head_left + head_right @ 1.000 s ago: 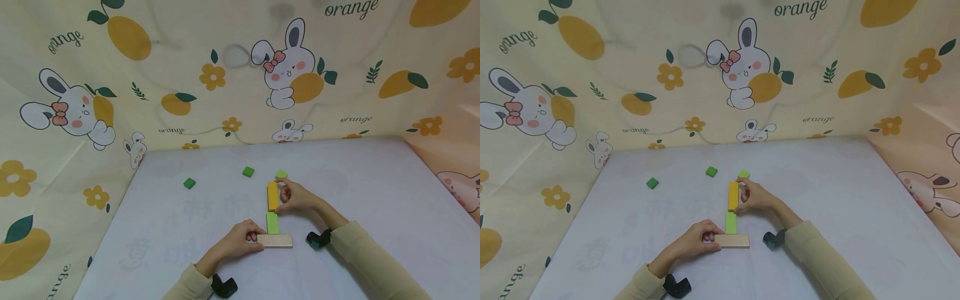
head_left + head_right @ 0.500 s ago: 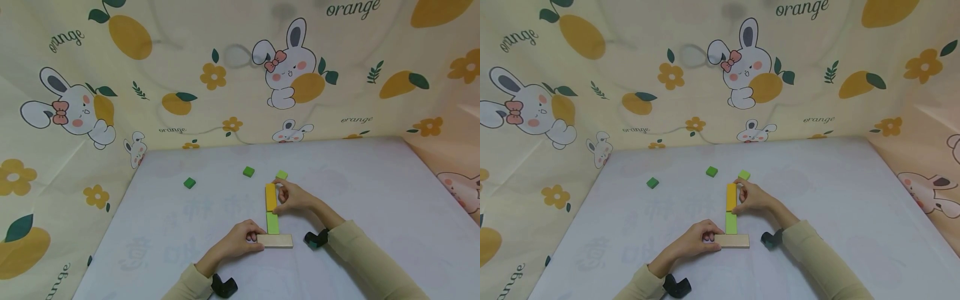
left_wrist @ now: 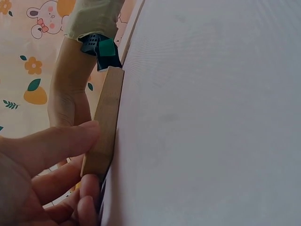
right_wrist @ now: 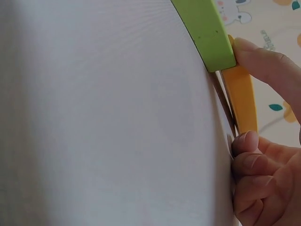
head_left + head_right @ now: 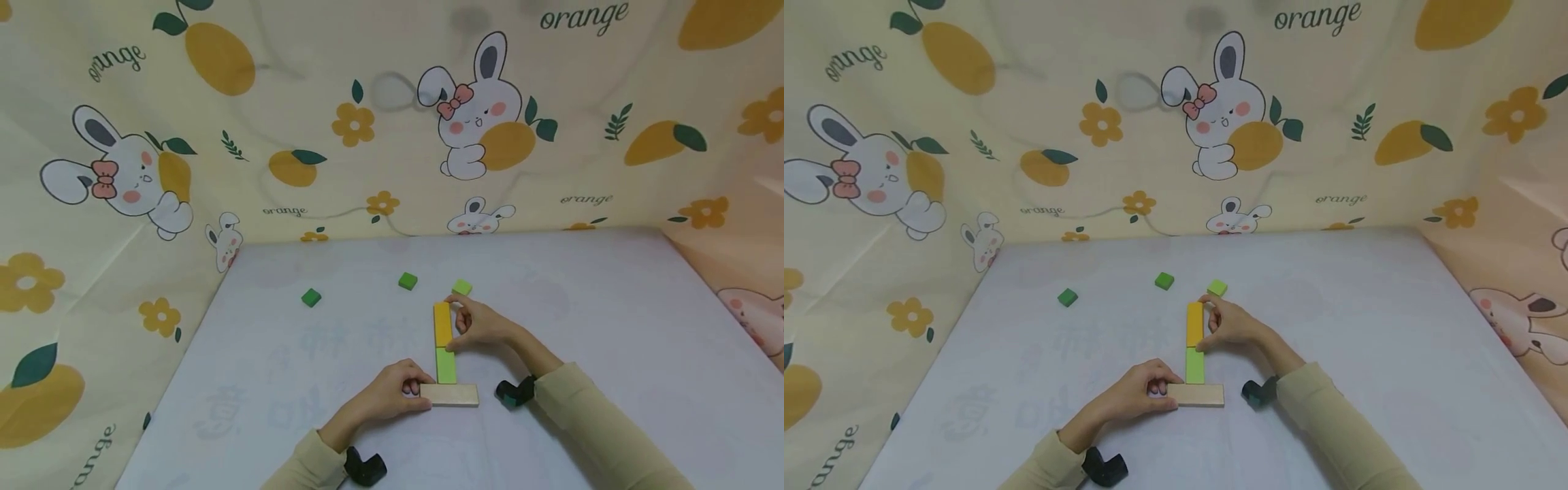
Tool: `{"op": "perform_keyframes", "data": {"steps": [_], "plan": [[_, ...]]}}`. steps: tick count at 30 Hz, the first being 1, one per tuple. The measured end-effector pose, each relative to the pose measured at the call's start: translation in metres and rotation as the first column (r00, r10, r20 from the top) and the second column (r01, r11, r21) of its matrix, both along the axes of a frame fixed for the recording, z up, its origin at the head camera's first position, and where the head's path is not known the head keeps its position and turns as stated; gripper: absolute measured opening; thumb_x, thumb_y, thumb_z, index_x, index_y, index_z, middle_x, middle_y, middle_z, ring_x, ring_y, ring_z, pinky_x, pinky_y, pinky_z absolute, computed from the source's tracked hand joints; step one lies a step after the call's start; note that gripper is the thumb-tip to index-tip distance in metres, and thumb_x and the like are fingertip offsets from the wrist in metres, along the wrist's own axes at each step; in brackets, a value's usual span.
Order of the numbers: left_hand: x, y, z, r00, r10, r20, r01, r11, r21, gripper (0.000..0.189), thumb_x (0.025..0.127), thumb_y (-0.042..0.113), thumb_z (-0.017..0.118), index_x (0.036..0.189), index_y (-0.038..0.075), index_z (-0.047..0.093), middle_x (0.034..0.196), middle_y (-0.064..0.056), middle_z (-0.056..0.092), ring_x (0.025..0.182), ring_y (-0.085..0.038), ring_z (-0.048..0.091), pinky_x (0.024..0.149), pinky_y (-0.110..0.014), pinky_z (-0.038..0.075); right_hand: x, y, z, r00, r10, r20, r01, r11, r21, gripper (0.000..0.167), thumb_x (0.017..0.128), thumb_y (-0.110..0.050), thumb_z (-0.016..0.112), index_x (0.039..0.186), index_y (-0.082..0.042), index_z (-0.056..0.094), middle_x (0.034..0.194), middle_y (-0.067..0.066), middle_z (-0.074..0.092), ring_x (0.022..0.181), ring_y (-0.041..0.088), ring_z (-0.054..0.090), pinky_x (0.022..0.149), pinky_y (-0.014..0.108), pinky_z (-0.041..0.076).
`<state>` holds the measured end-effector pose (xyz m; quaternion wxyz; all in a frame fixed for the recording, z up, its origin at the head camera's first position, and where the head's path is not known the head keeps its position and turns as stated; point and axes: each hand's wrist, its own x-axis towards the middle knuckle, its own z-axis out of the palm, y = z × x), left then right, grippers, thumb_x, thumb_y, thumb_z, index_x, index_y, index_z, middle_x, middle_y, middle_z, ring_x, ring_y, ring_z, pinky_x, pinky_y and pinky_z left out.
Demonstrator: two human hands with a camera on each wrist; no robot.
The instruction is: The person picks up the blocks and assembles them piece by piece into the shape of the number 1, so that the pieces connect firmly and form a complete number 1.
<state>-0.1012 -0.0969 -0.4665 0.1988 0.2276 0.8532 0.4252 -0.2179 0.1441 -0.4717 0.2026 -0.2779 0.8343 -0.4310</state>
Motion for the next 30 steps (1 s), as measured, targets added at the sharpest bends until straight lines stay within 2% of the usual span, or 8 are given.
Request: {"op": "perform_keyframes", "data": {"steps": [5,10,25,27,30], "plan": [[0.0005,-0.0006,-0.0008,1.000,-0.002,-0.004,0.002,1.000,-0.002,0.028,0.082,0.014,0.076,0.108,0.007,0.071,0.090,0.001,0.056,0.076,-0.001,0.044,0.068,-0.012,0.037,0.0004,-0.0002,0.0011,0.998,-0.024,0.066,0.022,0.999,0.026,0.089,0.072,-0.031,0.084,0.139,0.001,0.034,0.072,-0.003,0.049,0.065,0.008,0.042,0.061,0.020,0.035],[0.0000,0.0005,-0.0011,1.000,0.007,0.005,-0.007,1.000,0.001,0.027,0.082,0.014,0.076,0.108,0.007,0.071,0.090,0.001,0.056,0.076,-0.001,0.044,0.068,-0.012,0.036,-0.0007,-0.0002,0.0030,0.994,-0.051,0.093,0.046,0.997,0.061,0.083,0.077,-0.026,0.080,0.142,0.000,0.034,0.073,-0.001,0.049,0.064,0.009,0.042,0.059,0.020,0.034],[-0.0010,0.0017,-0.0006,1.000,0.011,0.004,-0.011,1.000,-0.012,0.027,0.082,0.014,0.076,0.108,0.007,0.072,0.091,0.002,0.056,0.076,0.000,0.044,0.068,-0.012,0.037,0.0022,0.0005,0.0074,0.998,-0.059,0.001,0.059,0.995,0.075,0.085,0.077,-0.025,0.080,0.142,0.005,0.034,0.073,-0.002,0.052,0.064,0.007,0.043,0.061,0.019,0.036],[-0.0005,0.0018,-0.0003,1.000,0.010,0.006,-0.010,1.000,-0.012,0.027,0.082,0.014,0.076,0.108,0.007,0.072,0.090,0.003,0.056,0.075,0.000,0.044,0.068,-0.012,0.037,0.0022,0.0027,0.0078,0.997,-0.073,-0.034,0.075,0.994,0.076,0.080,0.078,-0.026,0.079,0.139,0.005,0.038,0.074,-0.002,0.053,0.065,0.007,0.044,0.063,0.019,0.038],[0.0002,0.0019,-0.0002,1.000,0.011,0.006,-0.011,1.000,-0.010,0.027,0.081,0.014,0.076,0.108,0.007,0.072,0.090,0.003,0.055,0.075,0.000,0.044,0.068,-0.012,0.037,-0.0003,0.0081,0.0086,0.991,-0.105,-0.085,0.110,0.992,0.068,0.063,0.081,-0.024,0.077,0.130,0.003,0.048,0.074,0.001,0.055,0.066,0.008,0.046,0.065,0.020,0.040]]}}
